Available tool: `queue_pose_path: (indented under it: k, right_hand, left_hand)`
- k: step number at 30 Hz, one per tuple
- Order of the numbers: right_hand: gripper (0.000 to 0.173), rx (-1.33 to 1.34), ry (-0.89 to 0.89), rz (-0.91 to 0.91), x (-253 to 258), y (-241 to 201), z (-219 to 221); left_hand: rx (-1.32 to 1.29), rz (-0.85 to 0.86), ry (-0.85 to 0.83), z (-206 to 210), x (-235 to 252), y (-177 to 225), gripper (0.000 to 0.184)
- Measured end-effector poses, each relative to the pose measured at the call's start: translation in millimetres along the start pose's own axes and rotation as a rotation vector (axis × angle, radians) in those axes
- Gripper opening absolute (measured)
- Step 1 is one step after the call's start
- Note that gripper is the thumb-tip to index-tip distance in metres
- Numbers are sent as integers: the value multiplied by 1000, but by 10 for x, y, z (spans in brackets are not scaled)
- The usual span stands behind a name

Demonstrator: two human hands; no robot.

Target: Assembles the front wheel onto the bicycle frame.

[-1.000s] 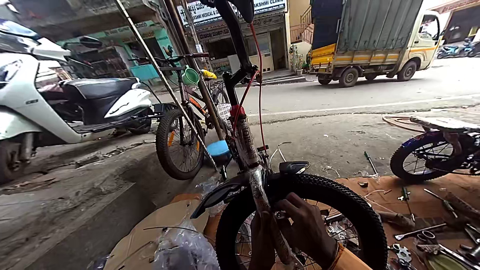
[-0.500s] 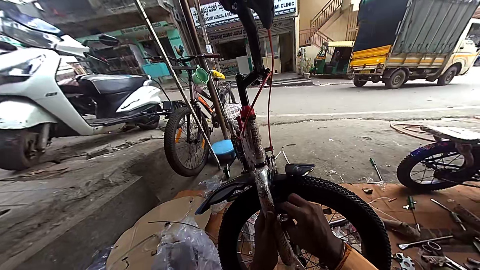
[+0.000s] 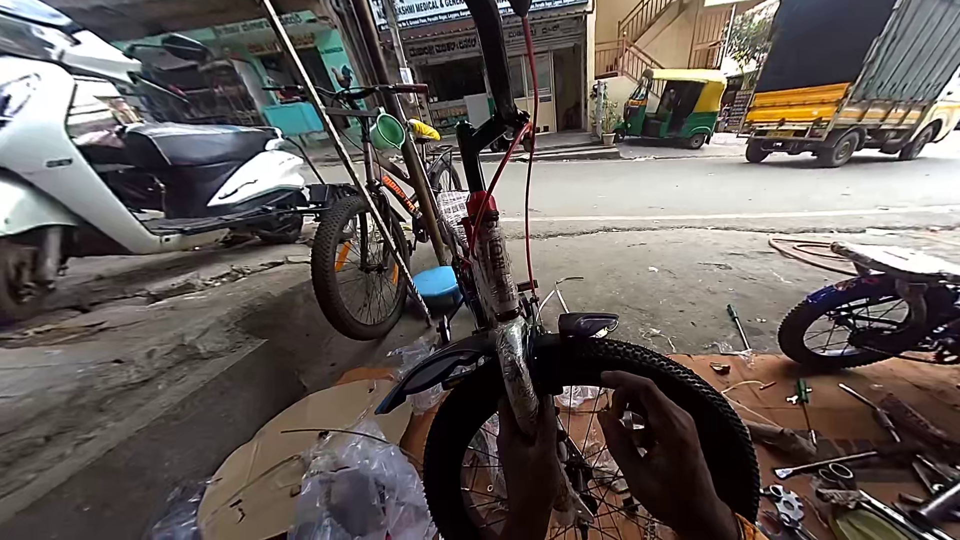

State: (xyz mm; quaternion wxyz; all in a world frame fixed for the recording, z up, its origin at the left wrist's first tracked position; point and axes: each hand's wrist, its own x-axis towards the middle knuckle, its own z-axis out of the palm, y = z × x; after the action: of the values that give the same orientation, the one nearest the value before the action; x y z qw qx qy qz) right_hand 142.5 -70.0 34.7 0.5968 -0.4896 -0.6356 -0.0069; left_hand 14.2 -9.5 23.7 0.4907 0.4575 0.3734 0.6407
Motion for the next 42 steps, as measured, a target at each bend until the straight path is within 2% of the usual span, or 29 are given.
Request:
queue_pose_path:
  k: [2,5,7,9,12,15,17,20,22,27,30,33,35,38,40,42]
  right_hand:
    - [36,-7,-1,33,-80,56,-47]
    - [40,-61,-47,95,-152,86,-92]
    - [48,-142,-156,189,-140,34,-136]
    - [46,-210,-255,248,-98,-34,-158]
    - [40,-298,-299,163,-32,-73,-140]
    - [32,-356,-328,13,98,-97,-90]
    - [27,-374,-375,-49,211,-125,-51]
    - [19,-420,-468,-80,392,-212,14]
    - [18,-459,-552,-69,512,-292,69]
    - [18,-632,-767,44,726,-512,148]
    - [14,-669,-663,108,625,-510,179]
    - [16,-477,-340,143,265,-326,321]
    - [21,-305,-210,212,38,-251,434]
    - [36,-108,-247,266,-36,-230,382]
    - [36,-160,-329,223,48,-272,252]
    - [38,-332,-465,151,235,-383,122]
  left_hand:
    - [17,-35,9,10,-4,14,47]
    - [29,-50,13,14,1,54,42]
    - [36,-44,3,9,1,80,41]
    - [49,-40,-13,-6,0,91,38]
    - [17,-43,-68,-50,0,97,32]
    - [-104,-118,-108,-108,15,109,27]
    - [-158,-161,-227,-243,66,37,37]
    - [-258,-95,-465,-522,272,-352,76]
    - [-271,-93,-487,-530,310,-409,80]
    - [-203,-99,-418,-423,242,-260,79]
    - [-205,-61,-410,-426,219,-260,75]
    - [-223,-49,-423,-442,222,-258,70]
    - [-218,-37,-434,-434,207,-253,65]
    - [-189,-23,-437,-432,188,-242,65]
    - [-174,-8,-422,-427,183,-281,73]
    - [-178,7,-399,-408,177,-320,78]
